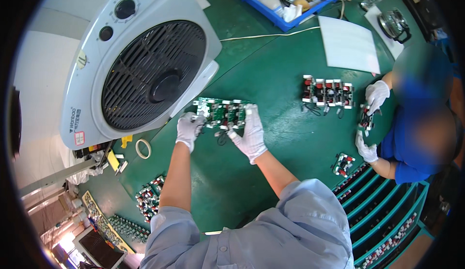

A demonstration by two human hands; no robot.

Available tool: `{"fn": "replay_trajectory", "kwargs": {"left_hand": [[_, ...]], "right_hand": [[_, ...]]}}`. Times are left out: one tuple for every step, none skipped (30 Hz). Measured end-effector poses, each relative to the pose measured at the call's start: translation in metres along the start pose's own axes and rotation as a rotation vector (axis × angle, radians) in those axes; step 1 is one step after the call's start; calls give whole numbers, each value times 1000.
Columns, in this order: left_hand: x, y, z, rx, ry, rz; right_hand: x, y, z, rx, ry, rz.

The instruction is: Assembling electronic circuits and stacked circuit board components on a factory assembly line.

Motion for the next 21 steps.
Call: {"fn": "replay_trajectory", "kwargs": {"left_hand": [[2,-13,38,249,125,64],[7,-34,78,499,249,128],[12,-41,83,481,19,112],[20,-42,86,253,-130,-53],[24,-44,76,48,-245,-144],[27,-48,66,-153,-356,-233],[27,-45,46,-149,-353,-226],[33,-36,15,-137,-612,-247],[35,-34,-6,-116,-887,-270],[36,-39,11,-112,-885,-295],[36,-44,29,-113,-918,-329],[30,-53,52,-116,-951,-351],[25,-60,84,34,-710,-282],[27,-58,71,-121,-441,-173],[33,-58,85,-113,-353,-201],[38,-60,98,-103,-265,-232],[36,-65,105,4,-207,-162],[42,-68,86,-233,-296,-265],[44,-74,86,-204,-282,-275],[37,-87,81,-186,-263,-278],[37,-96,66,-101,-249,-272]], "right_hand": [[-8,1,5,10,-17,16],[-11,3,9,60,-26,-8],[-9,2,10,31,-6,-11],[-10,4,11,4,6,-11],[-13,2,13,12,12,-8],[-13,2,17,14,8,-1],[-5,1,17,-29,24,-46],[5,2,16,-63,60,-99],[-6,21,-13,11,182,-276],[-7,16,-7,25,168,-262],[-10,8,0,-19,57,-153],[-13,3,1,-66,-47,-50],[-13,2,1,-31,-53,-56],[-10,2,0,-30,-51,-51],[-11,3,4,4,-65,-27],[-13,3,8,40,-81,-2],[-20,-5,6,42,-75,81],[-36,11,-15,199,184,-46],[-43,6,-16,230,267,-15],[-34,-15,-13,217,199,7],[-27,-32,-17,240,173,-42]]}}
Point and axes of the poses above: each hand's wrist, its own y-axis towards the middle knuckle, its own x-axis out of the palm, z = x × y, the point moved 6 cm from there along y, towards the middle knuckle, and after that the axes turned 6 degrees about -y, right-handed, at the moved point
